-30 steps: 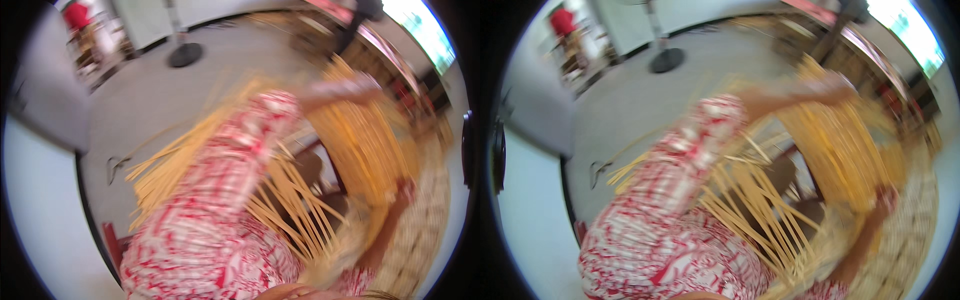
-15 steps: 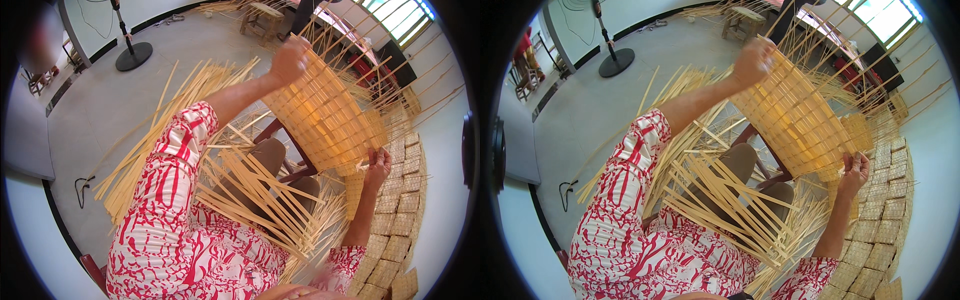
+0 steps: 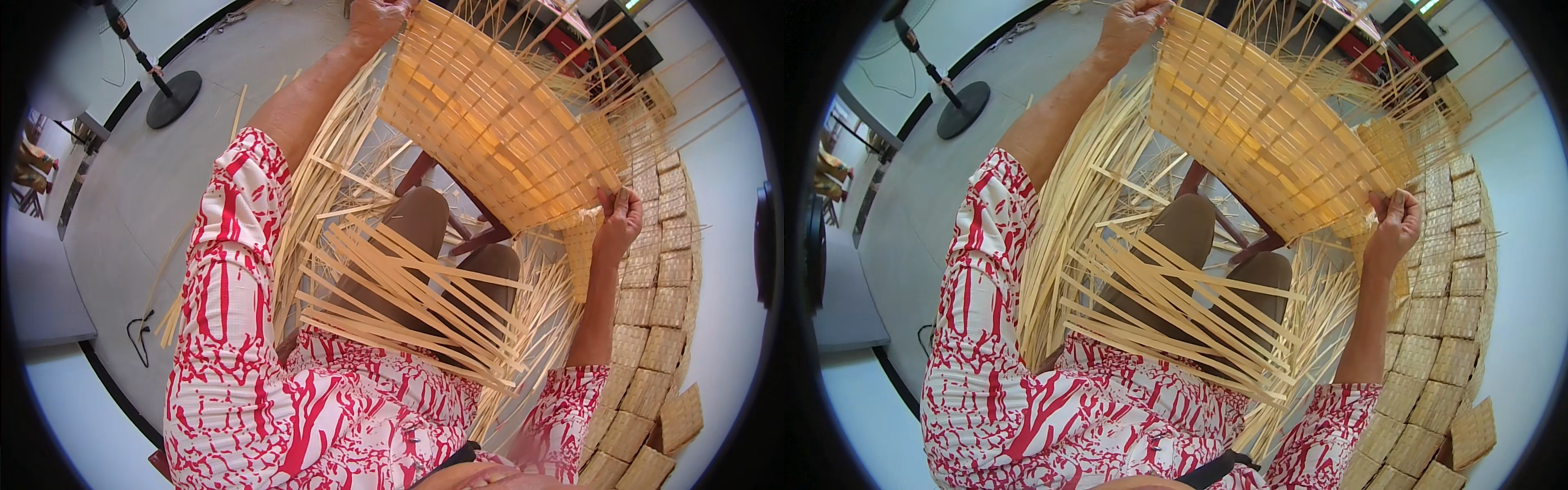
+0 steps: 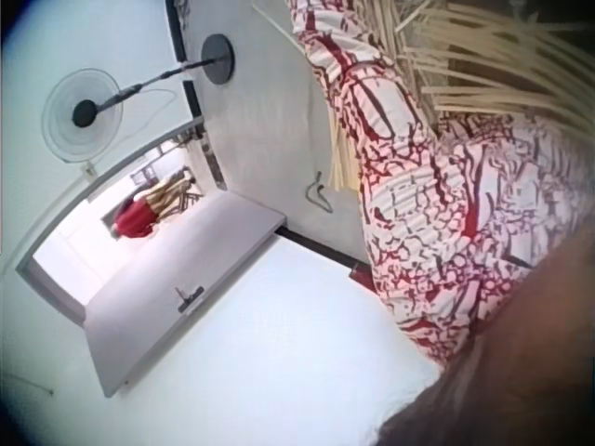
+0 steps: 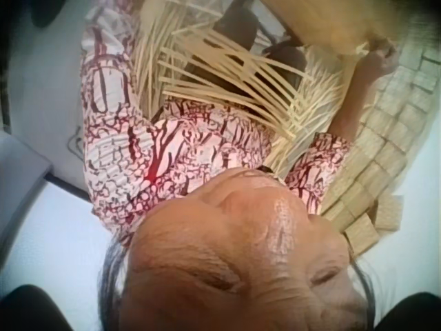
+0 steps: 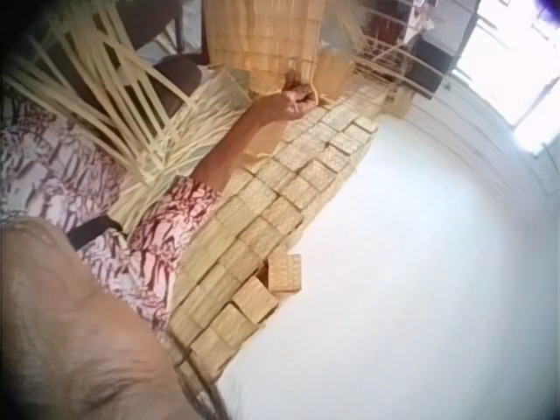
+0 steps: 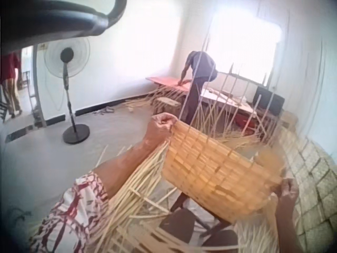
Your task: The person weaves a basket by hand, interlacing thin bamboo strips through a pre-formed frame. They use shears to trim excess strip length and continue weaving the sides of the basket.
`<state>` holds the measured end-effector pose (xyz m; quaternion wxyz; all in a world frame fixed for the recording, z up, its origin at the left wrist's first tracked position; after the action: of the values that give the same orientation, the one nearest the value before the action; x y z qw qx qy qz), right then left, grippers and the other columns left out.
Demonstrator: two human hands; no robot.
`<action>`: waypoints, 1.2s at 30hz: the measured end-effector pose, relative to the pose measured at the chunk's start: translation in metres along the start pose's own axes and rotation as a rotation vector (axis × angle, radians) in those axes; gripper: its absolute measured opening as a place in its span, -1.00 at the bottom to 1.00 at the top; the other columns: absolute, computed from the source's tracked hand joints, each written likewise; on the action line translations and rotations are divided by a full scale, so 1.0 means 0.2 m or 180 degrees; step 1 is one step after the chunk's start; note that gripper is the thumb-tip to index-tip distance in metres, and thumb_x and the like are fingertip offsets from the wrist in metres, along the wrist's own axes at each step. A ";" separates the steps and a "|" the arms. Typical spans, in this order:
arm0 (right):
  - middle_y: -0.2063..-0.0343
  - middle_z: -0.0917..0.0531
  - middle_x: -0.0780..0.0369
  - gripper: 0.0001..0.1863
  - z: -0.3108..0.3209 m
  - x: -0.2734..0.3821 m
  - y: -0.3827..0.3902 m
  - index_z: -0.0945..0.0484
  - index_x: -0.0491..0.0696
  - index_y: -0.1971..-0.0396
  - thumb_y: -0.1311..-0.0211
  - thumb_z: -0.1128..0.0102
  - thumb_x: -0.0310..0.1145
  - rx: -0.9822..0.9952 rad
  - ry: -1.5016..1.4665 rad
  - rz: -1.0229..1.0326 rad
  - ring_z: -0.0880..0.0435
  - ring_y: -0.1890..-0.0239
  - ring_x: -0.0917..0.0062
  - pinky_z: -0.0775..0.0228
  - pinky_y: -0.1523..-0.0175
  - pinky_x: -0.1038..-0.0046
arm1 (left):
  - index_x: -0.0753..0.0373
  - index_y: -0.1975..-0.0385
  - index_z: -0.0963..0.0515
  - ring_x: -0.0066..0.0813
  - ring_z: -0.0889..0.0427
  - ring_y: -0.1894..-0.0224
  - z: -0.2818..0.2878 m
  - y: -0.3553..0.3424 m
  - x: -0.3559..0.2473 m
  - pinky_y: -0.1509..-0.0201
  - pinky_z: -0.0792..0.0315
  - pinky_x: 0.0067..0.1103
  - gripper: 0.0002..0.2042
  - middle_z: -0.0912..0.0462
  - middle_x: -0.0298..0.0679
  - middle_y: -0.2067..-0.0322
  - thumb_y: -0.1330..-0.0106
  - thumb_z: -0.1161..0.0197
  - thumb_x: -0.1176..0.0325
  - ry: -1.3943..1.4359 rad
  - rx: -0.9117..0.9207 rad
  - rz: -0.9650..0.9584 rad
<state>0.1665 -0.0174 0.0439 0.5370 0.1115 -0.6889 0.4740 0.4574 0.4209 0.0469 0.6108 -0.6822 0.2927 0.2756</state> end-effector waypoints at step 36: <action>0.21 -0.59 0.23 -0.82 0.12 -0.14 -0.11 -0.48 -0.14 0.06 -0.47 -0.03 -0.39 0.0182 -0.0304 -0.0324 -0.67 0.17 0.50 -0.63 0.04 0.47 | 0.25 0.14 -0.63 -0.72 -0.52 0.37 0.09 0.19 -0.20 0.29 -0.46 -0.69 -0.84 -0.63 -0.40 0.37 -0.37 -0.29 0.36 -0.0297 0.0281 -0.0023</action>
<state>0.1776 -0.0579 0.0320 0.5235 0.1842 -0.6934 0.4596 0.4022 0.4382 0.0486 0.6542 -0.6421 0.2733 0.2916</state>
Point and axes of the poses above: each hand's wrist, its own y-axis away from the middle knuckle, its own z-axis out of the back of the hand, x = y × z, the point moved 6 cm from there along -y, towards the middle knuckle
